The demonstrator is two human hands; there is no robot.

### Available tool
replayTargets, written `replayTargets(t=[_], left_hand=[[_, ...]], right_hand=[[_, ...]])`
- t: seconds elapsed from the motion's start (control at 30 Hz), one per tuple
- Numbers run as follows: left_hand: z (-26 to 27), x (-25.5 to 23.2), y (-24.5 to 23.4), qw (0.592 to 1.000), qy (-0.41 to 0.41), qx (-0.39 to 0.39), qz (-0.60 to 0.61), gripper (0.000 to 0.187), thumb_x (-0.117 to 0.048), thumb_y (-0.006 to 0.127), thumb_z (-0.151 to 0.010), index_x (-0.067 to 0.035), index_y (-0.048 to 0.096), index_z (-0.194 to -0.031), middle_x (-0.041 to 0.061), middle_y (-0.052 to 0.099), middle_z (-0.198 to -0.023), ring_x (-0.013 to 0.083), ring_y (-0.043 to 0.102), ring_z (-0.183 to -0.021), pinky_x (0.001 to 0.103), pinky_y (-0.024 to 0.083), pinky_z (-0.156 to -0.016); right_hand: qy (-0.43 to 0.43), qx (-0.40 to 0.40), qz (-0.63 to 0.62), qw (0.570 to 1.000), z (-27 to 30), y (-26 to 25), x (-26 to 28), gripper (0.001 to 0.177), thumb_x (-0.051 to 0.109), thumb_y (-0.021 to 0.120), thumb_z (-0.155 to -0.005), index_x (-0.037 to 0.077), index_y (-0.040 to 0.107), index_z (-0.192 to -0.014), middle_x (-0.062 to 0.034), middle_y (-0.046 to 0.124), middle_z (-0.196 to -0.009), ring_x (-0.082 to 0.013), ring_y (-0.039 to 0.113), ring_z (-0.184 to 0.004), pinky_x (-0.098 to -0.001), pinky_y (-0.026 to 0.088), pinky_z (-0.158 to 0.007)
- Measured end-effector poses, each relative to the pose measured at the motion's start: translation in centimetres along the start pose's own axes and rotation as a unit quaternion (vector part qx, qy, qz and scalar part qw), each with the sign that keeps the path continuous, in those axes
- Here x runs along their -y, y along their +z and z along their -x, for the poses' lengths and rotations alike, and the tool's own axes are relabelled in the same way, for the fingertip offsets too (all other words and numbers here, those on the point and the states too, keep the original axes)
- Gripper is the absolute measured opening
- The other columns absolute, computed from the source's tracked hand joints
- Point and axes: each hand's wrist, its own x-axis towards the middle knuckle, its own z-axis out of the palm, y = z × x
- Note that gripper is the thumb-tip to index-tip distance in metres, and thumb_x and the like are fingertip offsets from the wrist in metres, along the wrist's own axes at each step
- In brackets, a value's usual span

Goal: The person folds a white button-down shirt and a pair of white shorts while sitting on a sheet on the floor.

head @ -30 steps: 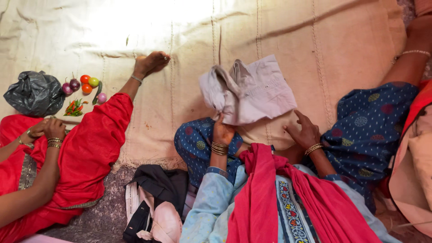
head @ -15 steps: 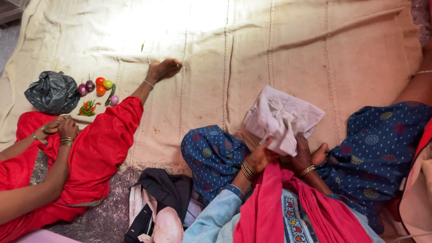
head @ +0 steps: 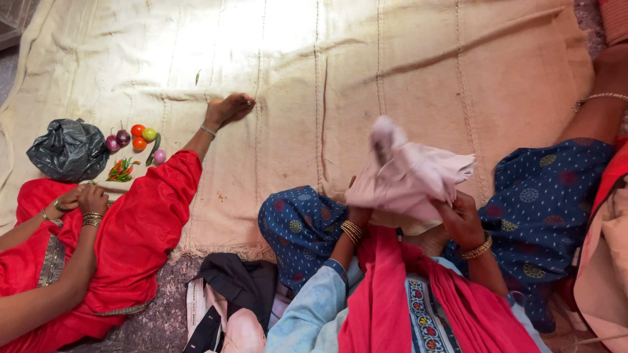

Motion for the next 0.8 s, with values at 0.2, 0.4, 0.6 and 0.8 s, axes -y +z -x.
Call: replayTargets(t=[0.2,0.4,0.6,0.8], left_hand=[[-4.1,-4.1,-2.2,0.999,0.012,0.041,-0.011,0.071,-0.047,0.054,-0.094,-0.001,0.041,-0.146,0.015,0.05,-0.127,0.0267,0.051,-0.111,0.043,0.044,-0.094],[-4.4,-11.8,-2.5,0.991,0.012,0.128,0.024,0.07,-0.039,0.051,-0.092,0.001,0.037,-0.148,0.017,0.044,-0.134,0.0273,0.044,-0.119,0.044,0.038,-0.1],[-6.3,-31.4,-4.2,0.95,-0.021,0.31,0.03,0.07,-0.032,0.048,-0.091,0.002,0.033,-0.15,0.018,0.039,-0.141,0.0279,0.038,-0.127,0.044,0.033,-0.106],[-1.6,-41.6,0.7,0.917,-0.052,0.395,-0.008,0.071,-0.025,0.044,-0.09,0.004,0.028,-0.152,0.019,0.033,-0.148,0.0285,0.032,-0.136,0.044,0.027,-0.113]], right_hand=[[-0.062,0.068,-0.004,0.996,0.4,-0.2,8.1,0.027,0.003,0.057,-0.099,-0.004,0.067,-0.123,0.0014,0.07,-0.098,-0.0028,0.06,-0.086,-0.0201,0.049,-0.072],[-0.28,-0.046,0.335,0.898,-5.9,-2.2,14.2,0.024,0.014,0.053,-0.115,-0.001,0.066,-0.129,-0.0101,0.068,-0.109,-0.0135,0.068,-0.095,-0.0271,0.054,-0.077],[0.107,-0.149,-0.047,0.982,-14.5,-2.3,2.5,0.077,0.053,0.052,-0.097,0.009,0.033,-0.158,-0.0132,0.051,-0.148,-0.0261,0.055,-0.124,-0.0432,0.049,-0.092],[0.069,-0.081,0.387,0.916,-8.6,-1.4,-14.9,0.092,0.041,0.083,-0.08,-0.003,0.045,-0.15,-0.0266,0.05,-0.151,-0.0387,0.048,-0.14,-0.0442,0.038,-0.115]])
